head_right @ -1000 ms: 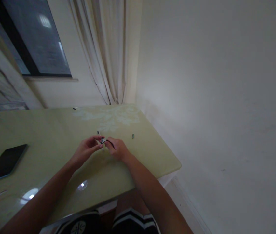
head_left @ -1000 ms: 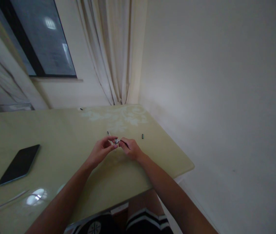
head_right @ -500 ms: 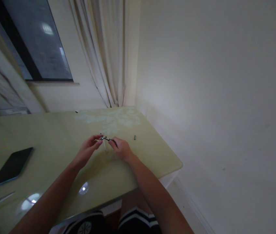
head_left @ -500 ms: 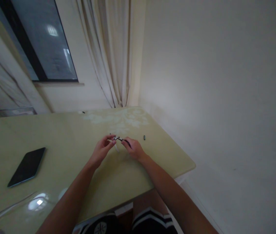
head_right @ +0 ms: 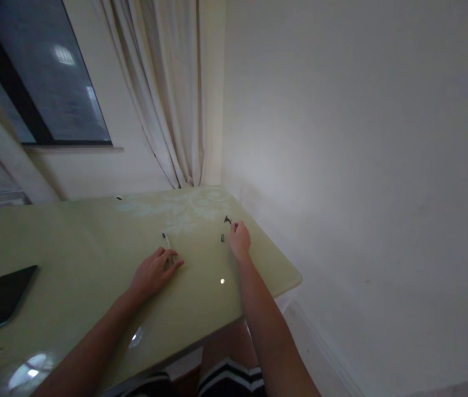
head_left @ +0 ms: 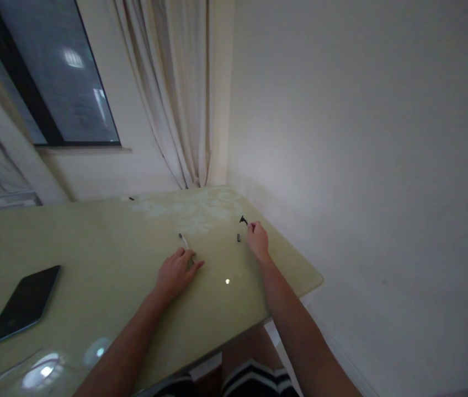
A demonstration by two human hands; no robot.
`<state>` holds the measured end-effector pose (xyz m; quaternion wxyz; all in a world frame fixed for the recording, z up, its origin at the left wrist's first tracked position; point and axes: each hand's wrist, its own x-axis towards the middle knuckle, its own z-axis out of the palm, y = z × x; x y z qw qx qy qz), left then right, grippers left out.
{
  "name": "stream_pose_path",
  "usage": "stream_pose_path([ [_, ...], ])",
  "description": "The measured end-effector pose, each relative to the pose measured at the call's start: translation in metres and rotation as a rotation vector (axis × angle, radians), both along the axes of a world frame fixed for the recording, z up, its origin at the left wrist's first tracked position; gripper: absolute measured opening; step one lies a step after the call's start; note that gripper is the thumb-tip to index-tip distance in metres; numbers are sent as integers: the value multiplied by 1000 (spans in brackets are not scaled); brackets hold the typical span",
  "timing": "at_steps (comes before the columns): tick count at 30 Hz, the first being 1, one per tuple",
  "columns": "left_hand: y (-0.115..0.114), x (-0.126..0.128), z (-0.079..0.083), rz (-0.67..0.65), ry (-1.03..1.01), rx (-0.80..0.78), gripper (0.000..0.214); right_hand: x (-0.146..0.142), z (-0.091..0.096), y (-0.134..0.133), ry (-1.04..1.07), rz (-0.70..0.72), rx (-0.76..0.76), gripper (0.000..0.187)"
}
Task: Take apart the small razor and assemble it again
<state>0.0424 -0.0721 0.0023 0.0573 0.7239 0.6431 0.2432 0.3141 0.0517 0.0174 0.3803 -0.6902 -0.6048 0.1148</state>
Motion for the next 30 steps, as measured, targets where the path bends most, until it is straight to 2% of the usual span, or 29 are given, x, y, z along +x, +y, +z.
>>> stream_pose_path([
  [5,-4,-1,6,27,128,-36,33,2,-12,0,-196,-5,-14,28],
  [10,-7,-3,9,148,125,-122,21,-1,-13,-4,-198,4,-98,24],
  [14,-8,-4,14,184,115,-133,18,-5,-7,-6,-171,-12,3,19],
  [16,-6,-1,18,177,118,-43,17,-13,-4,-8,-98,14,110,23],
  [18,-1,7,22,108,125,79,17,-26,-1,-11,16,121,172,34],
  [21,11,30,23,-32,81,265,16,-49,0,-21,168,332,97,56],
  [24,25,59,21,-83,-58,393,17,-65,1,-30,340,470,26,67],
  [27,39,85,18,-204,-226,362,21,-66,2,-28,602,513,104,58],
  [30,61,97,15,-234,-341,235,30,-57,1,-16,839,370,191,48],
])
